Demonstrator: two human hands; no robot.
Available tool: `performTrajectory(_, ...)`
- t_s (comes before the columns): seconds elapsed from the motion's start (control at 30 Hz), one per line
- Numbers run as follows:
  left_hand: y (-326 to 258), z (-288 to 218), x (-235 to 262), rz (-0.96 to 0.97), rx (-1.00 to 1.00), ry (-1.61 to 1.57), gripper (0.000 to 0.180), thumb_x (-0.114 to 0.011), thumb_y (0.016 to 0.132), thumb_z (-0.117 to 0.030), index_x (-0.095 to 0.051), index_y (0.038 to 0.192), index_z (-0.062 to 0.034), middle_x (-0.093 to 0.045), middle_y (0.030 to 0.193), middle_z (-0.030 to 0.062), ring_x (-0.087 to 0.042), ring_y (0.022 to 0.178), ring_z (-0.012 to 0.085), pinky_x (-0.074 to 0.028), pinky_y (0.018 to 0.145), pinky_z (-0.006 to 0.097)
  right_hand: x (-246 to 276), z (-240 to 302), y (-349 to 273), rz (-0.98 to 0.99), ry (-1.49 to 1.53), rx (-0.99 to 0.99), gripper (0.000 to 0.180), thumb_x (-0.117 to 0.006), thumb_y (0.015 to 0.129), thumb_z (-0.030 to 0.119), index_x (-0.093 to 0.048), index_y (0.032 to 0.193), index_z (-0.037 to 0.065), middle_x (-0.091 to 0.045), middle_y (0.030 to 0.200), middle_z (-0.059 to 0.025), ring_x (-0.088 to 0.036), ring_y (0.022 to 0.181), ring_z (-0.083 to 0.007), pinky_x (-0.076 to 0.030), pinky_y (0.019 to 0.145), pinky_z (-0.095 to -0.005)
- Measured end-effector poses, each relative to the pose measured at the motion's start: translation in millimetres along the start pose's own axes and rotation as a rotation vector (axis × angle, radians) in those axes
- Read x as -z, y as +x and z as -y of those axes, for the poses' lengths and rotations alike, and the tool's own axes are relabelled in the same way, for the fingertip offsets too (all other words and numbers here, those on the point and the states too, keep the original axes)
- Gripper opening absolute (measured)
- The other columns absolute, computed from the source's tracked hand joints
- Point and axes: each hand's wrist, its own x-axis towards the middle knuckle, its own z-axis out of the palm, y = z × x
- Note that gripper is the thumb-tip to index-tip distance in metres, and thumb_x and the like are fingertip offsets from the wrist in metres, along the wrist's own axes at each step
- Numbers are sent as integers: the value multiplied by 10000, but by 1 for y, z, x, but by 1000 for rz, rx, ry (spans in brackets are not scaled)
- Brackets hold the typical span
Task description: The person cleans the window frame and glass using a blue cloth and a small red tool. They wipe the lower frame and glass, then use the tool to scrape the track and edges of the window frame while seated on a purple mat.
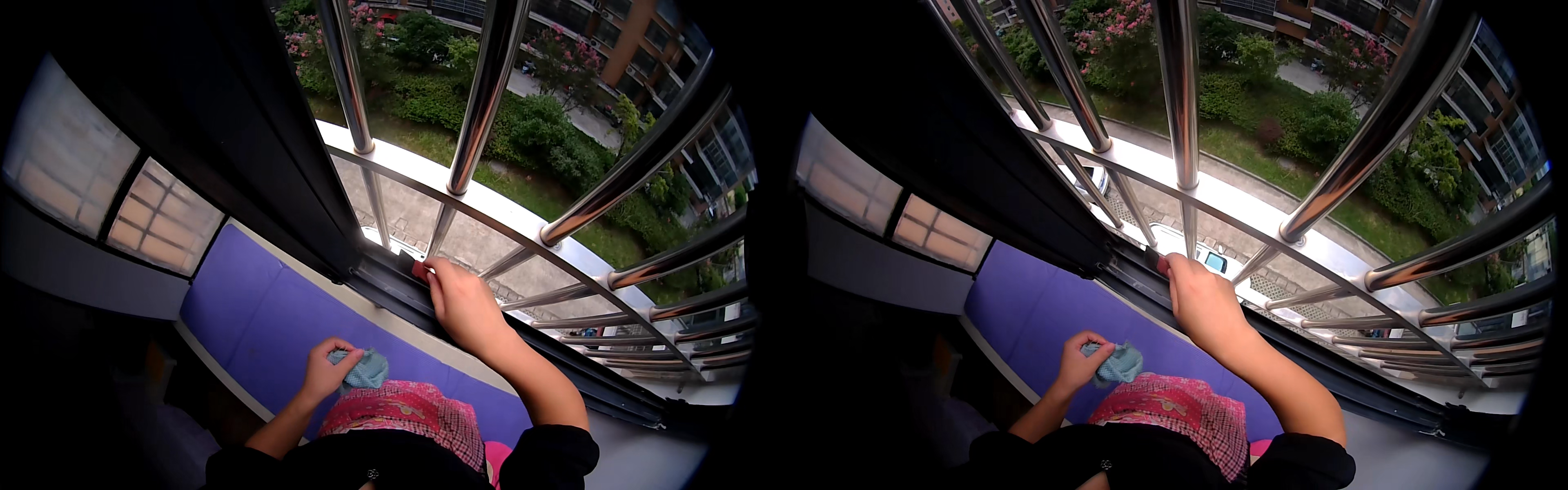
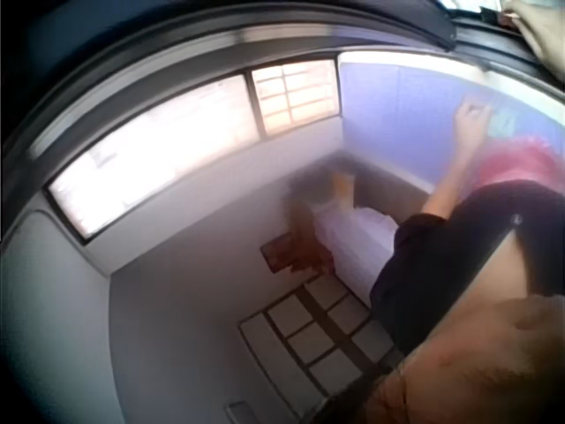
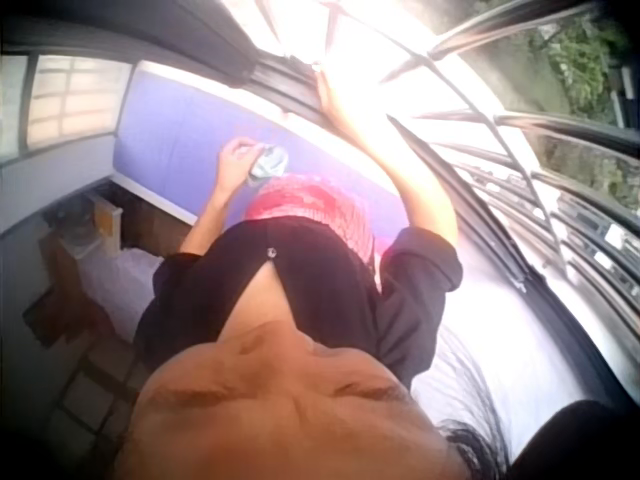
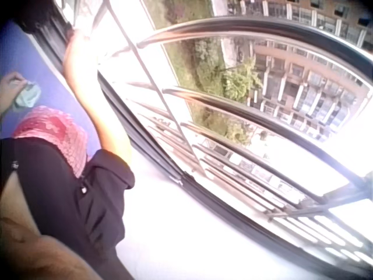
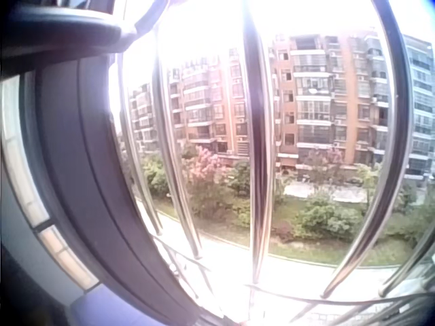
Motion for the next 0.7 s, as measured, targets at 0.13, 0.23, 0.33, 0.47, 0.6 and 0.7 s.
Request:
performTrajectory(0.13, -7, 6, 6, -17, 32, -8, 126, -713, 775, -101, -626, 797, -13, -612, 748, 26, -557, 718, 75, -453, 649, 228, -7, -1, -3, -44, -194, 189, 172, -517, 832, 53, -528, 998, 8, -555, 833, -160, -594, 724, -318, -488, 631, -390)
performTrajectory(0.23, -10, 9, 6, -16, 71, -32, 127, -712, 776, -101, -627, 804, -10, -616, 754, 24, -556, 720, 73, -454, 652, 225, -15, -2, 5, -130, -313, 375, 155, -529, 779, 17, -525, 929, -20, -492, 785, -128, -572, 651, -265, -480, 593, -362)
performTrajectory(0.33, -11, 9, 3, -5, 70, -28, 126, -710, 779, -98, -628, 807, -7, -618, 758, 22, -556, 719, 72, -454, 653, 224, -17, -1, 10, -102, -327, 400, 152, -528, 776, 12, -529, 920, -34, -477, 780, -129, -558, 672, -257, -472, 611, -360)
performTrajectory(0.47, -15, 1, 4, -31, 48, -44, 118, -703, 785, -92, -629, 807, -3, -618, 757, 20, -554, 716, 70, -455, 652, 224, -6, 1, 0, -76, -222, 260, 186, -531, 765, -4, -535, 950, -27, -492, 828, -140, -557, 752, -283, -470, 657, -372)
performTrajectory(0.6, -15, 15, 5, -32, 94, -83, 93, -689, 790, -64, -622, 816, -5, -608, 761, 12, -545, 719, 62, -446, 655, 212, -4, -7, 1, -134, -33, 259, 235, -530, 768, -11, -544, 1002, -19, -508, 888, -155, -554, 784, -315, -469, 676, -374)
performTrajectory(0.7, -18, 15, 5, -12, 91, -90, 98, -689, 791, -69, -622, 818, -4, -610, 759, 14, -545, 718, 62, -447, 652, 214, -12, -6, 12, -88, 6, 346, 241, -522, 773, -27, -550, 1012, -29, -512, 906, -162, -544, 815, -327, -454, 718, -386)
